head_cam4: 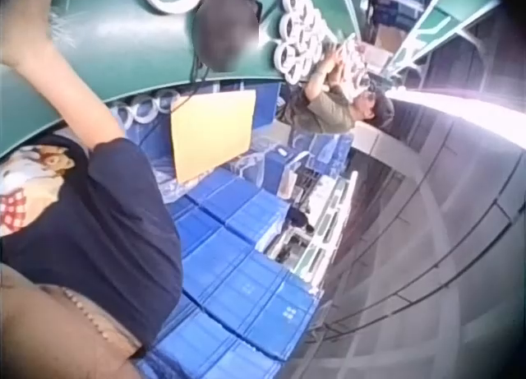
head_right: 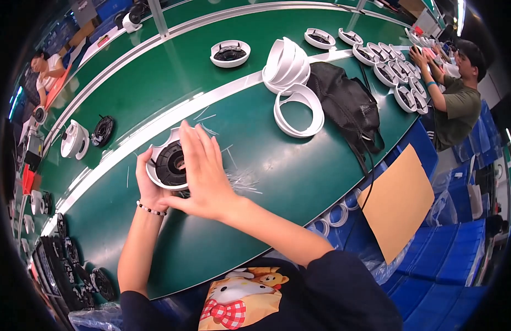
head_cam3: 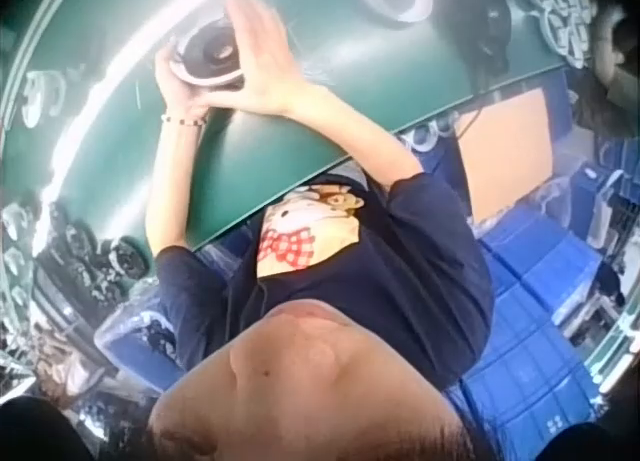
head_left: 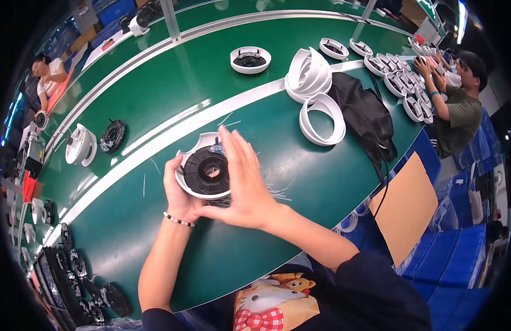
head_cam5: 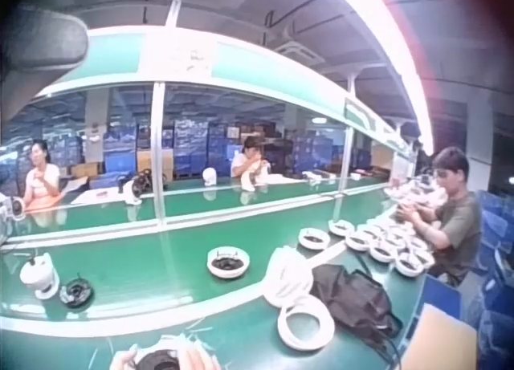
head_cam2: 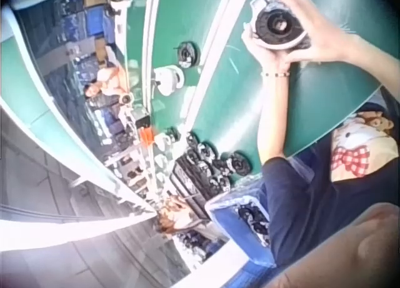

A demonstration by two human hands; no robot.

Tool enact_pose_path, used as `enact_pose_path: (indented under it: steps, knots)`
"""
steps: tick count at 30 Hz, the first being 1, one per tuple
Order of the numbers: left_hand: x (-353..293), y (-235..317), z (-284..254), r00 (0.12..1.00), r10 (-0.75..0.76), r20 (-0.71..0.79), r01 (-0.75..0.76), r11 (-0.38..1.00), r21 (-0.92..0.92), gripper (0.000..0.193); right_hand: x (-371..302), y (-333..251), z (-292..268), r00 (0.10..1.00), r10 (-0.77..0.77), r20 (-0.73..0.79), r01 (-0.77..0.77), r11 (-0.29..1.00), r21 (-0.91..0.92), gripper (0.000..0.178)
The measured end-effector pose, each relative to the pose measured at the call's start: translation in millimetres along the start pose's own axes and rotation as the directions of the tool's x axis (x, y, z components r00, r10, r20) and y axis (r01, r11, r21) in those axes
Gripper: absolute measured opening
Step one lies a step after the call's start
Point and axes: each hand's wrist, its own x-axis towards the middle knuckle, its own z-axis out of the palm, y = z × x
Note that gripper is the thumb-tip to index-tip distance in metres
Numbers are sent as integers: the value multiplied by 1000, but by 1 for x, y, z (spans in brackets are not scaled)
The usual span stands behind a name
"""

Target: Assembling the internal and external components of light fixtures on an assembly line.

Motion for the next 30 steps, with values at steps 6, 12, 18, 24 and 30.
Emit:
enact_pose_path:
  steps: [6,12,18,24,30]
  knots:
    - [29,0,9,984,-166,65,157,979,128,47,7,38,-45,897,-438,-54,428,893,-137,22]
    - [57,-1,8,969,-249,14,245,963,113,46,9,50,-49,948,-315,-33,305,936,-178,39]
    - [82,38,25,975,-143,169,92,956,279,49,16,57,-84,966,-248,-71,209,915,-345,61]
    - [72,11,40,951,-298,76,251,895,370,44,37,62,-71,913,-407,31,397,867,-302,36]
    - [46,16,49,975,-208,74,170,920,354,46,29,44,-67,920,-384,-74,359,904,-232,27]
